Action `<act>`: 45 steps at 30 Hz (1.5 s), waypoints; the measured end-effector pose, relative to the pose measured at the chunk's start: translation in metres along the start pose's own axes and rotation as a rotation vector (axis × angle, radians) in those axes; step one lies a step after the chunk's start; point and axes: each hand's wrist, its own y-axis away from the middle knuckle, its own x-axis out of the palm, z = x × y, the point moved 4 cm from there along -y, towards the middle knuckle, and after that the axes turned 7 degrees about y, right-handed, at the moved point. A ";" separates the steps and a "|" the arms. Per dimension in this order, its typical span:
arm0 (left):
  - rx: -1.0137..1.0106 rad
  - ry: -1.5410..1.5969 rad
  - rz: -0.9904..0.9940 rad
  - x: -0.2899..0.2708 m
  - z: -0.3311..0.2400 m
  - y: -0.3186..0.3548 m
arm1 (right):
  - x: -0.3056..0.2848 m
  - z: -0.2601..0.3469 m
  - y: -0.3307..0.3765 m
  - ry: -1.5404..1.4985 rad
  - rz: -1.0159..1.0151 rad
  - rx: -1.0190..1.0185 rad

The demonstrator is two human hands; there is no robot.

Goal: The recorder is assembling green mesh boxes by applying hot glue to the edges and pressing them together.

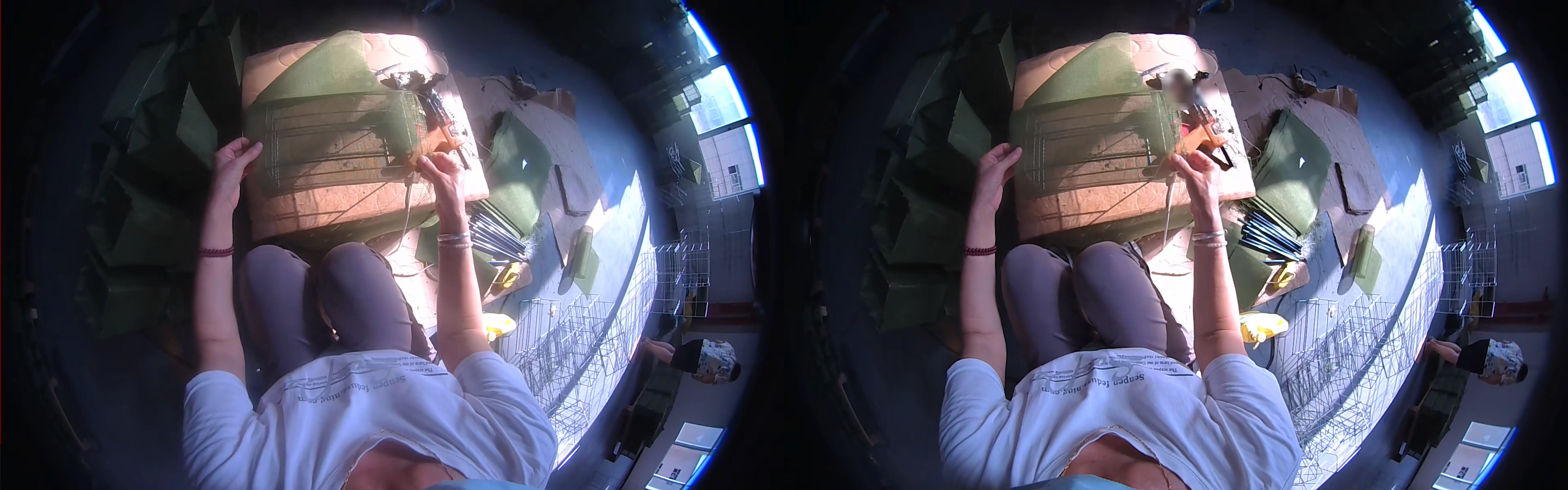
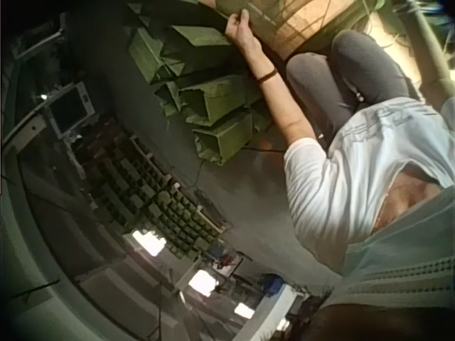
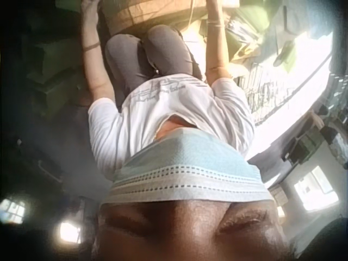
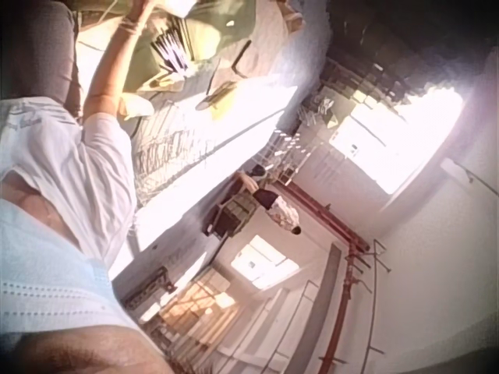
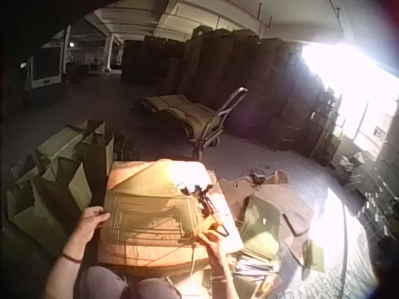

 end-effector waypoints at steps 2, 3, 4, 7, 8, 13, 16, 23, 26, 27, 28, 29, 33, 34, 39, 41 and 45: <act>0.005 0.016 -0.002 -0.001 0.004 -0.002 | 0.001 -0.001 0.000 -0.054 0.019 0.003; 0.011 0.033 -0.002 -0.001 0.004 -0.002 | 0.003 0.002 -0.001 -0.108 0.037 0.005; 0.012 0.033 -0.002 -0.001 0.003 -0.003 | 0.004 0.005 -0.002 -0.108 0.038 0.004; 0.006 0.017 0.009 0.001 -0.001 -0.006 | 0.006 0.007 -0.010 -0.167 0.059 0.066; 0.021 0.003 -0.001 0.001 -0.003 -0.010 | 0.006 0.009 -0.014 -0.107 0.058 0.009; 0.014 0.001 -0.026 0.002 -0.002 -0.011 | 0.009 0.001 -0.012 -0.137 0.038 -0.053; -0.003 0.007 -0.051 -0.002 -0.001 -0.007 | 0.011 -0.004 -0.011 -0.195 0.008 -0.052; 0.010 0.099 -0.033 0.007 0.002 -0.017 | 0.004 -0.007 -0.017 -0.204 0.015 -0.036; 0.014 0.119 -0.080 -0.002 0.006 -0.011 | 0.016 -0.004 -0.011 -0.257 -0.009 -0.028; 0.014 0.130 -0.084 -0.003 0.005 -0.009 | 0.017 -0.005 -0.009 -0.318 -0.024 -0.014; 0.015 0.131 -0.093 -0.004 0.004 -0.008 | 0.020 0.000 -0.006 -0.313 -0.014 0.001; 0.005 0.127 -0.099 -0.005 0.003 -0.007 | 0.011 -0.017 -0.015 -0.325 0.064 -0.021; 0.008 0.067 -0.091 -0.003 0.004 -0.007 | 0.014 -0.007 -0.007 -0.271 0.006 -0.019; 0.026 0.062 -0.077 0.001 0.004 -0.009 | 0.009 -0.010 -0.009 -0.279 0.033 -0.062; 0.043 0.096 -0.100 0.000 0.008 -0.013 | 0.013 -0.011 -0.009 -0.284 -0.010 -0.063; 0.033 0.075 -0.134 -0.005 0.010 -0.008 | 0.016 -0.015 -0.008 -0.301 -0.058 -0.040; -0.014 0.075 -0.098 0.001 0.001 0.015 | 0.006 -0.016 -0.001 -0.303 -0.070 -0.024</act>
